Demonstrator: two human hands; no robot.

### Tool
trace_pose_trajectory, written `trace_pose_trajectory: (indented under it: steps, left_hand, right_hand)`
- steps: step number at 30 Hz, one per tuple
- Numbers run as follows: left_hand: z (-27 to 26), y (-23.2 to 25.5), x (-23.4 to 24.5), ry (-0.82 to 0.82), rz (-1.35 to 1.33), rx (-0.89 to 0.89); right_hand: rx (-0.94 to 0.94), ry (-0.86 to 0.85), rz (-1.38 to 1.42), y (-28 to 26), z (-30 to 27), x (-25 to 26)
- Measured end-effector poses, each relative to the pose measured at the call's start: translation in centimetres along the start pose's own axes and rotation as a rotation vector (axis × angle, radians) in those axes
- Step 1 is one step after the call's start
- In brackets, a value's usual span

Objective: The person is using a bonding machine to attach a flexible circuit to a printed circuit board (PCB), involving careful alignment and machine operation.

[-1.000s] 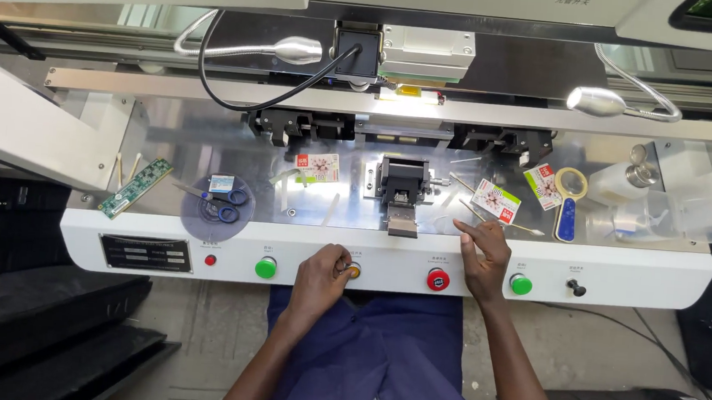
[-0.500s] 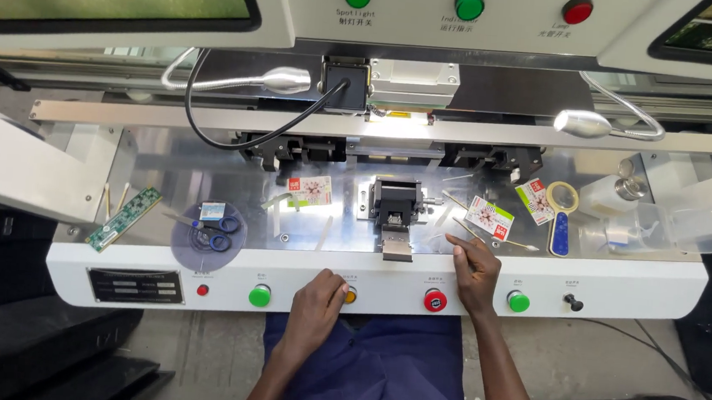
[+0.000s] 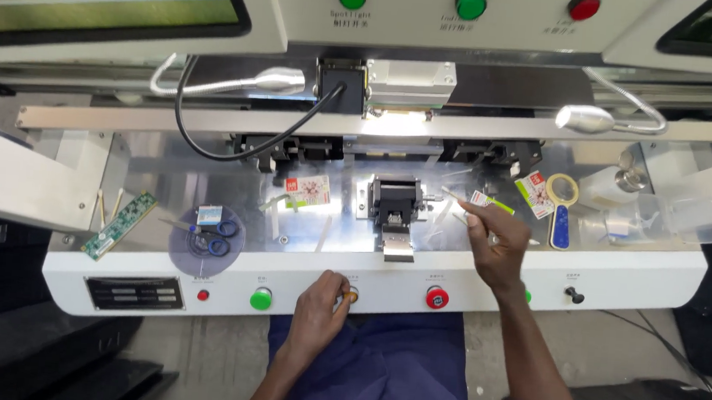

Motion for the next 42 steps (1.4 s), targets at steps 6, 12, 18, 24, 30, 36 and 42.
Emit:
trace_pose_trajectory:
  steps: [6,12,18,24,30,36,42]
  left_hand:
    - [-0.1,-0.2,-0.2,-0.056,-0.010,0.115]
    - [-0.6,-0.8,-0.8,-0.013,-0.032,0.052]
    - [-0.6,-0.9,-0.4,-0.038,-0.034,0.044]
    - [-0.7,-1.2,-0.6,-0.044,-0.039,0.048]
    - [-0.7,-1.3,-0.8,-0.022,-0.038,0.010]
    - [-0.7,-1.2,-0.7,-0.009,-0.044,0.009]
    - [-1.0,-1.2,-0.7,-0.010,-0.048,-0.004]
  right_hand:
    - [0.588,0.145,-0.260,-11.1,13.2,1.9]
    - [0.470,0.102,-0.396,-14.3,18.1,0.2]
    - [0.583,0.216,-0.269,-15.0,17.6,0.2]
    - [0.549,0.192,-0.351,-15.6,18.1,0.3]
    - [0.574,0.172,-0.359,-16.0,17.0,-0.7]
    - [0.566,0.083,-0.329,-16.5,17.7,-1.6]
    - [0.608,0.050,-0.302,-16.7,18.1,-2.1]
Point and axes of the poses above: each hand's wrist, its own z-axis towards the middle knuckle, its own x-axis out of the back of the hand, y = z × x, the point moved 1 cm from there along z, towards the middle knuckle, and after that the axes turned 6 degrees about z, right-handed, at the moved point
